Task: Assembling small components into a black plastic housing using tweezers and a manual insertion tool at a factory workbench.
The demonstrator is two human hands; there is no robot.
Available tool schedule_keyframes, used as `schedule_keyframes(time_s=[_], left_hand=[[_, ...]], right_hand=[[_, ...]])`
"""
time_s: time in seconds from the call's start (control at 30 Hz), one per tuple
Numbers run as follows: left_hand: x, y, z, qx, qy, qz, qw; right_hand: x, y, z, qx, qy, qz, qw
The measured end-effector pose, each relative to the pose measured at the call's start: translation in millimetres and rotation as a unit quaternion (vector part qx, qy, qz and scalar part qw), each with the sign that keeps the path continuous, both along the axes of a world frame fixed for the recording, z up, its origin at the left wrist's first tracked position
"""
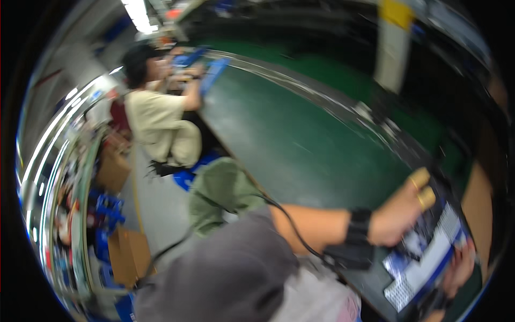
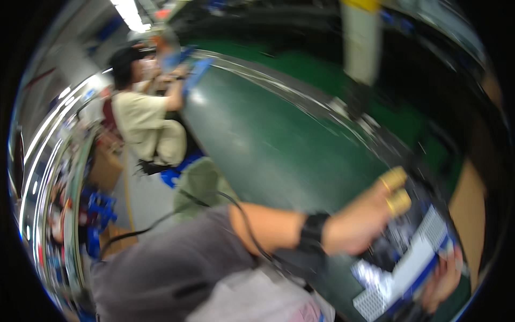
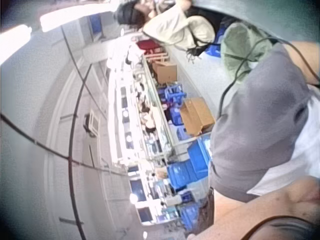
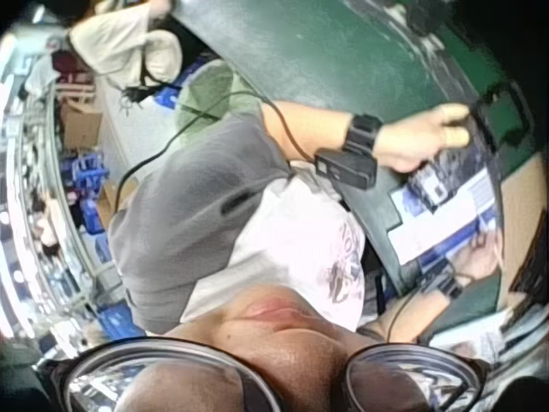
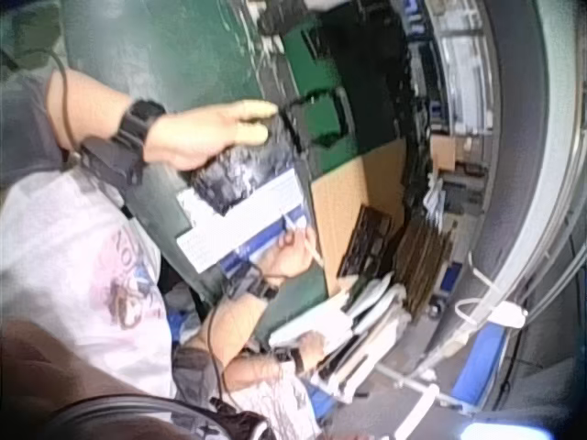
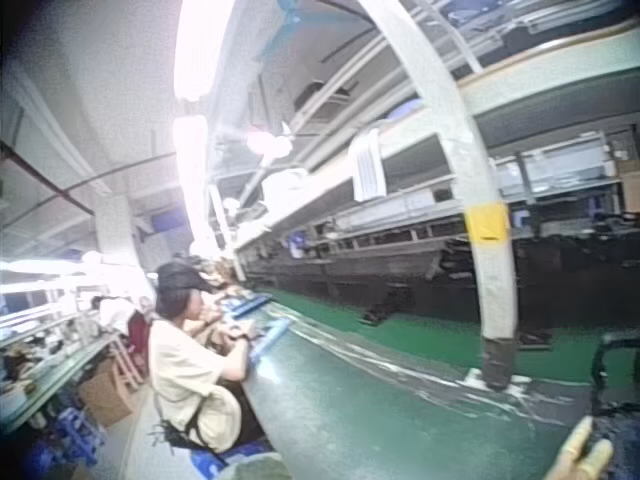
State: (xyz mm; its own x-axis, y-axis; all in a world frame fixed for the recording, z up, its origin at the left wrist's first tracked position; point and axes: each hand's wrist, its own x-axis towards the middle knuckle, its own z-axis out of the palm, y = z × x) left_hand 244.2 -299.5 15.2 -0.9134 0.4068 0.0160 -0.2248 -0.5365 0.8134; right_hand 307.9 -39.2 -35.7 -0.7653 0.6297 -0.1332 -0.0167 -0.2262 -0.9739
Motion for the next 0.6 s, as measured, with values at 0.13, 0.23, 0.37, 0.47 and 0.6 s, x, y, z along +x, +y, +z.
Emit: schedule_keyframes(time_s=[0.13, 0.23, 0.37, 0.47, 0.6], left_hand=[[4, -6, 1, 0.104, -0.112, -0.071, 0.986], [4, -13, 4, 0.122, -0.098, -0.061, 0.986], [-1, 0, -2, 0.071, 0.016, -0.008, 0.997], [0, -10, 1, 0.054, -0.017, -0.004, 0.998], [9, -7, 6, 0.123, -0.089, -0.017, 0.988]], right_hand=[[-7, 14, -15, 0.019, 0.022, 0.031, 0.999], [-13, 33, -19, 0.011, 0.051, 0.064, 0.997], [26, 7, 37, -0.011, 0.126, 0.0, 0.992], [29, -72, 74, 0.003, 0.194, 0.101, 0.976], [11, -131, 61, -0.027, 0.19, 0.168, 0.967]])
